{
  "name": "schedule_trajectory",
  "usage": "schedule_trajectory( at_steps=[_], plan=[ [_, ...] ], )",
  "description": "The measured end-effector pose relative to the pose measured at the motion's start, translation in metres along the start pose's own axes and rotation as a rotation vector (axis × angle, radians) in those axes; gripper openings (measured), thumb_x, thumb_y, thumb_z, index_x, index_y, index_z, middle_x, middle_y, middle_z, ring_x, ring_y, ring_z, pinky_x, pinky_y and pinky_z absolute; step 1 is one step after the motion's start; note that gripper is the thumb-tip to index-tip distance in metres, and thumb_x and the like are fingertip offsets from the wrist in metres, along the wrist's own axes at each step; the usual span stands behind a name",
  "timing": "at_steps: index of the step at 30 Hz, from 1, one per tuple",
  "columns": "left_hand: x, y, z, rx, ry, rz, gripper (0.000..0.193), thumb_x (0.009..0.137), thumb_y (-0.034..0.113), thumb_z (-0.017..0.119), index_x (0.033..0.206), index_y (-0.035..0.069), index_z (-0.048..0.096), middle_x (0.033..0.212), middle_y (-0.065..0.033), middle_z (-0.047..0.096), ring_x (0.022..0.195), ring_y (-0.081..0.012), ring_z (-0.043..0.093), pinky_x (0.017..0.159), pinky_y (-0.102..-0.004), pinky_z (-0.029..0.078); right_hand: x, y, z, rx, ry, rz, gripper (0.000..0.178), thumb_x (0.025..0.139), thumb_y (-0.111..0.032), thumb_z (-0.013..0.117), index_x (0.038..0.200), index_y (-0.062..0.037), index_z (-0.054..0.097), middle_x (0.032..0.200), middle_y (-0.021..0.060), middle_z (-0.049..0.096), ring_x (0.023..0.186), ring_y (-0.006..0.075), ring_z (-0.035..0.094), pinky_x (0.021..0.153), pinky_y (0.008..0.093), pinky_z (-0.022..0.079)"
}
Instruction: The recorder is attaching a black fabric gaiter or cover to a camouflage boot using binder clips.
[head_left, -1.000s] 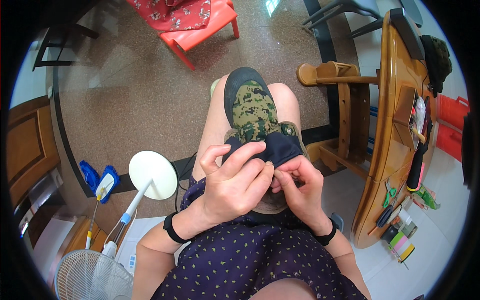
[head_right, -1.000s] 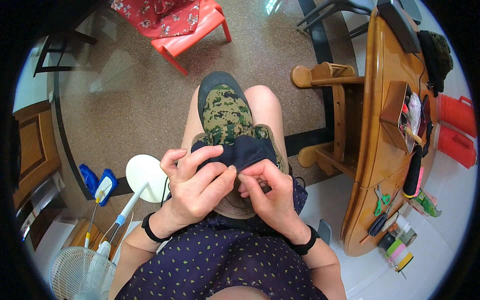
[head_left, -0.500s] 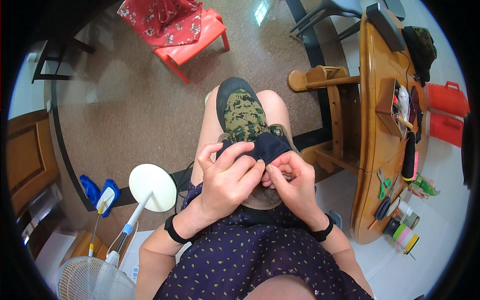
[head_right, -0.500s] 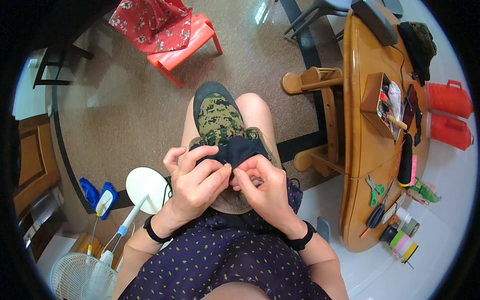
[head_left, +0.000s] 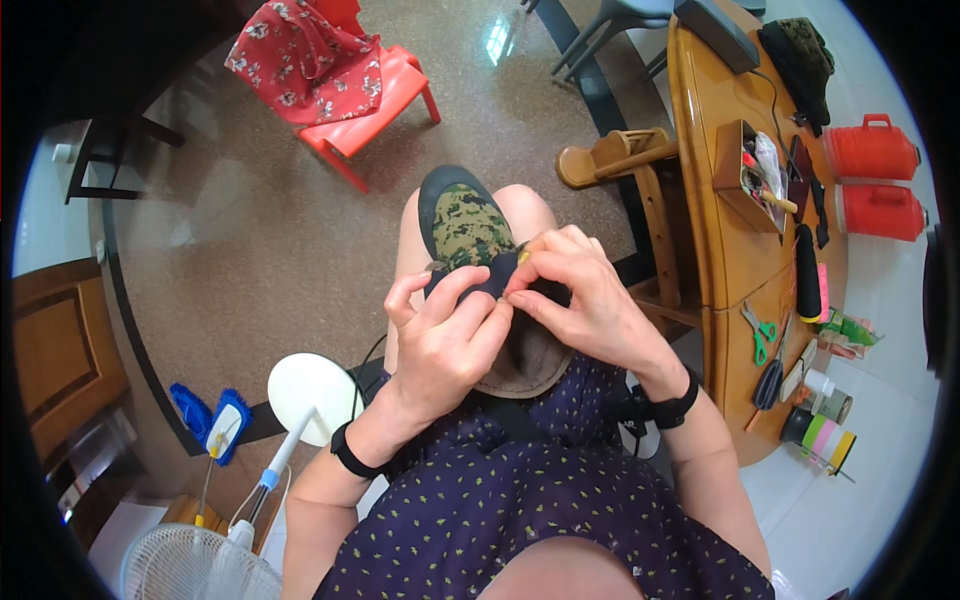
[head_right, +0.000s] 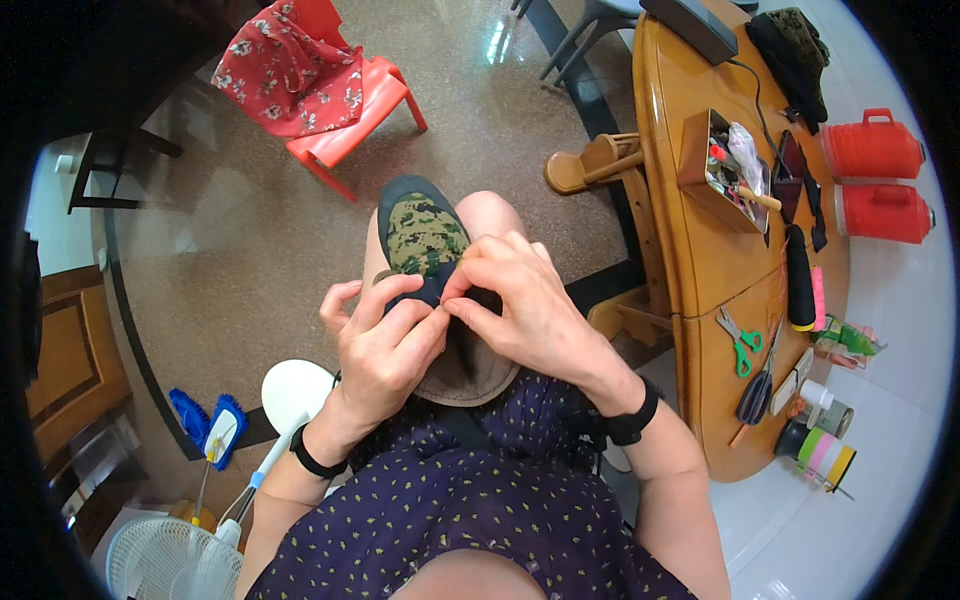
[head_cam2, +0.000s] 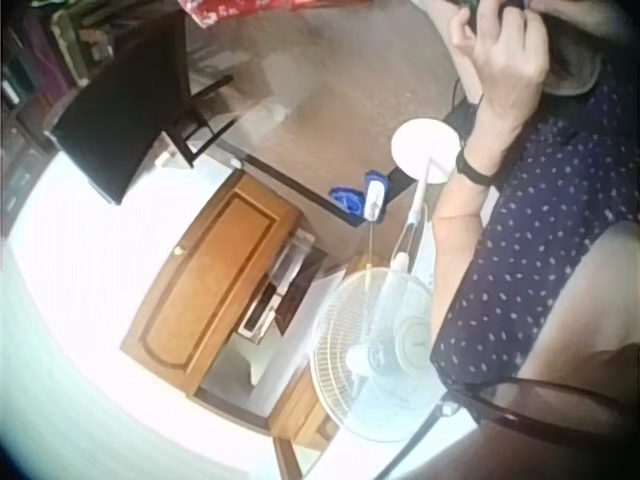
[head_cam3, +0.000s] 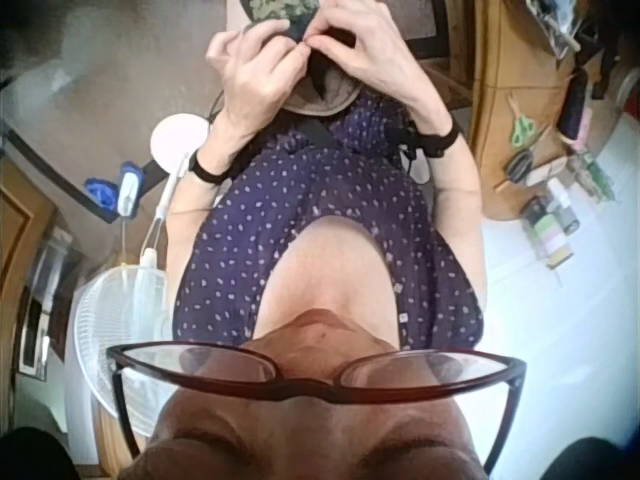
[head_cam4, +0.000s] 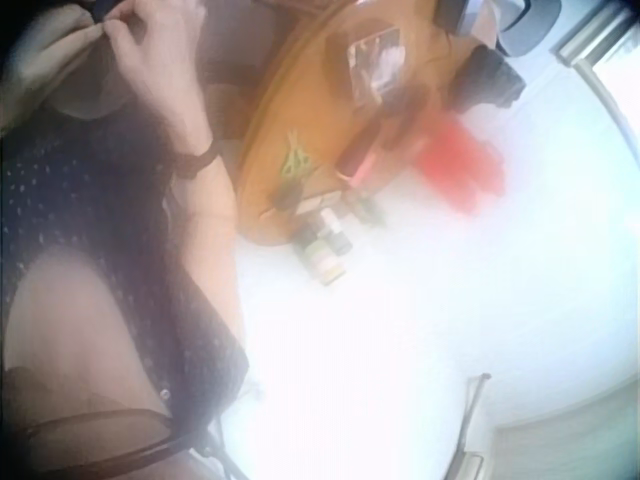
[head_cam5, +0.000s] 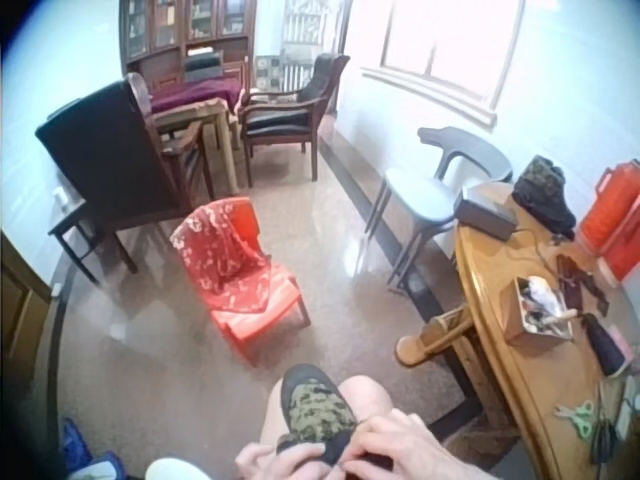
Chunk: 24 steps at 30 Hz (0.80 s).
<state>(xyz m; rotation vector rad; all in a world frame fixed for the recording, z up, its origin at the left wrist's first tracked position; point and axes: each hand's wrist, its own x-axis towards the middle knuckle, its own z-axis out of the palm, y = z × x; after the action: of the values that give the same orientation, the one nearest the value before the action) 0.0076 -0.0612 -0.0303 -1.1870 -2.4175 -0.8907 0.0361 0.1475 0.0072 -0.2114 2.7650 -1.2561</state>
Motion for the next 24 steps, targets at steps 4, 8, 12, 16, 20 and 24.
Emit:
schedule_trajectory(
  at_steps=[4,8,12,16,20,24],
  plan=[
    [0.003,-0.004,-0.001,-0.024,-0.035,0.013,0.023,0.071,0.013,0.084,0.093,0.015,0.076,0.086,0.0061,0.067,0.106,-0.0164,0.068,0.103,-0.0467,0.033,0.006,-0.002,0.006,0.039,0.024,-0.026,0.009,0.090,-0.011,0.074,0.094,-0.0070,0.067,0.098,0.0090,0.063,0.102,0.0282,0.059,0.091,0.0414,0.043],
    [0.004,-0.005,-0.003,-0.026,-0.057,0.028,0.022,0.072,0.012,0.084,0.092,0.014,0.075,0.087,0.0056,0.067,0.105,-0.0164,0.068,0.103,-0.0472,0.033,0.027,0.012,-0.004,0.389,0.345,0.127,0.010,0.107,-0.012,0.059,0.102,-0.0028,0.061,0.096,0.0050,0.066,0.082,0.0128,0.061,0.075,0.0271,0.050],
    [-0.001,-0.004,-0.006,0.003,-0.045,0.015,0.021,0.073,0.012,0.085,0.091,0.014,0.076,0.086,0.0055,0.069,0.106,-0.0173,0.068,0.104,-0.0473,0.032,0.025,0.004,-0.031,0.768,0.383,0.240,0.014,0.113,-0.020,0.053,0.114,-0.0063,0.056,0.095,0.0070,0.070,0.067,0.0064,0.061,0.058,0.0183,0.046],
    [0.000,-0.005,-0.007,-0.068,-0.046,-0.050,0.021,0.073,0.011,0.086,0.091,0.014,0.076,0.086,0.0056,0.069,0.107,-0.0176,0.069,0.104,-0.0471,0.032,0.021,0.001,-0.056,0.971,0.506,0.230,0.018,0.112,-0.020,0.055,0.123,-0.0061,0.054,0.098,0.0103,0.070,0.070,0.0118,0.068,0.057,0.0247,0.057],
    [-0.001,-0.006,-0.006,-0.077,-0.038,-0.056,0.021,0.072,0.011,0.086,0.091,0.014,0.077,0.085,0.0054,0.070,0.106,-0.0176,0.069,0.105,-0.0473,0.031,0.012,-0.001,-0.098,1.034,0.786,-0.194,0.023,0.107,-0.011,0.062,0.128,-0.0026,0.054,0.108,0.0153,0.074,0.098,0.0277,0.076,0.104,0.0524,0.058],
    [-0.004,-0.005,-0.006,-0.044,-0.039,-0.035,0.021,0.072,0.011,0.086,0.092,0.014,0.077,0.085,0.0050,0.070,0.107,-0.0174,0.069,0.105,-0.0475,0.031,-0.001,0.002,-0.113,0.530,0.969,-0.332,0.020,0.108,-0.009,0.061,0.126,-0.0022,0.055,0.109,0.0163,0.075,0.101,0.0284,0.075,0.110,0.0540,0.053]
  ],
)
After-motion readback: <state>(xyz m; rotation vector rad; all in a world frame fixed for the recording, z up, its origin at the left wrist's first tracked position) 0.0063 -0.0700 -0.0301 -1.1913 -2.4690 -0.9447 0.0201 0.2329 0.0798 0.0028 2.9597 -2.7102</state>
